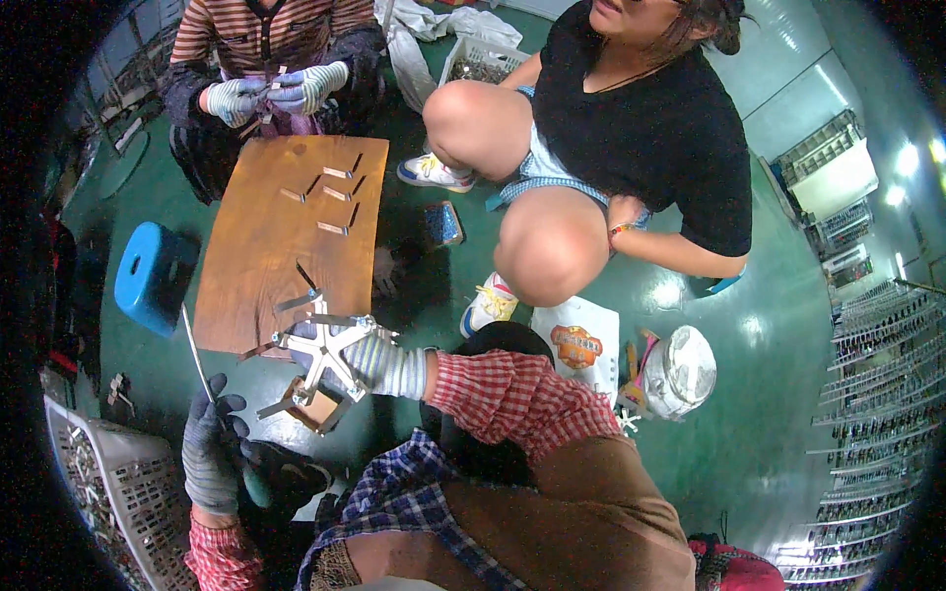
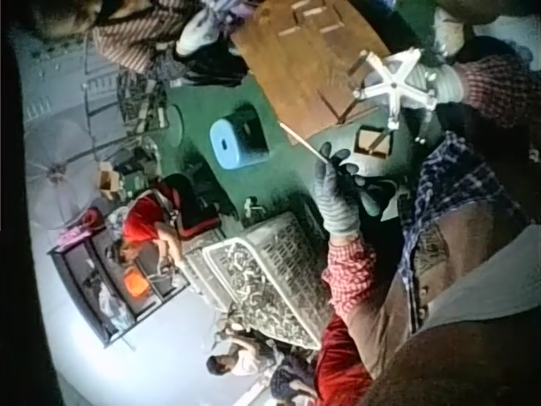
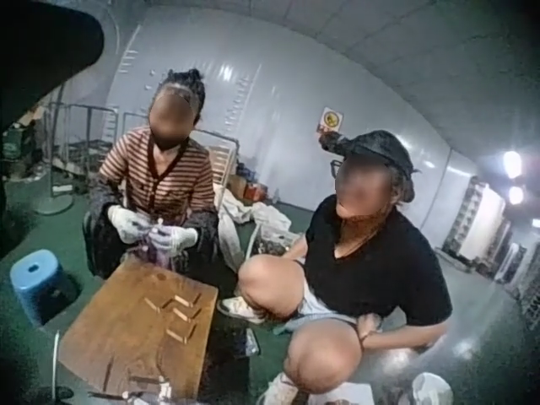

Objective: The person secures screws into a star-shaped plastic assembly using a screwdriver.

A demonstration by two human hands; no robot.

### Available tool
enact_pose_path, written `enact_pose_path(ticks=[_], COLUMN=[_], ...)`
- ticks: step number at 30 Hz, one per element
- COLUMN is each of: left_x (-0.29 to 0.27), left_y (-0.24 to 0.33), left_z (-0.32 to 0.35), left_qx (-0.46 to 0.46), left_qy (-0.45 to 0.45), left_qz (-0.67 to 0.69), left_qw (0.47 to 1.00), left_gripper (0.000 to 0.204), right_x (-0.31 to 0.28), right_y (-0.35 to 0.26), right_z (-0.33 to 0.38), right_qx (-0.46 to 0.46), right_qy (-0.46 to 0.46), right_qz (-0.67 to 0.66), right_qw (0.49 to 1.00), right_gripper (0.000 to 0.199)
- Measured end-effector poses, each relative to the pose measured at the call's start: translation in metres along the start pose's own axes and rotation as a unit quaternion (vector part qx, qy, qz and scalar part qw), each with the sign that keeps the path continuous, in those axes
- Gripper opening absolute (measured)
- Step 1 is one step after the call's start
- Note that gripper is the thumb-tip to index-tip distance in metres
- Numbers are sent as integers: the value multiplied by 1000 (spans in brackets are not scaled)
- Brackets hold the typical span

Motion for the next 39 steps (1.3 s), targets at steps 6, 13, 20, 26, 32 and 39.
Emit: enact_pose_path(ticks=[6,13,20,26,32,39], left_x=[8,11,11,14,14,8], left_y=[3,7,5,9,4,1], left_z=[-1,6,5,5,4,5], left_qx=[20,8,4,13,-2,8], left_qy=[8,13,7,-5,8,9], left_qz=[13,-6,-26,-60,-68,-68], left_qw=[1000,1000,1000,998,998,998], left_gripper=[49,47,45,43,41,41], right_x=[23,41,25,4,7,15], right_y=[-32,-35,-28,-11,-16,-27], right_z=[7,13,5,-1,1,9], right_qx=[-130,-232,-125,-49,-93,-182], right_qy=[-35,-43,-18,-12,-10,13], right_qz=[356,683,633,361,465,521], right_qw=[925,691,763,931,880,833], right_gripper=[35,46,45,43,42,30])
Point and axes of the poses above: each hand's wrist, its own z-axis away from the middle knuckle, its own x-axis out of the palm, y = z × x, the point moved 10 cm from there along -z, towards the middle knuckle, and after that the axes turned 1 degree about z, right-handed, at the moved point
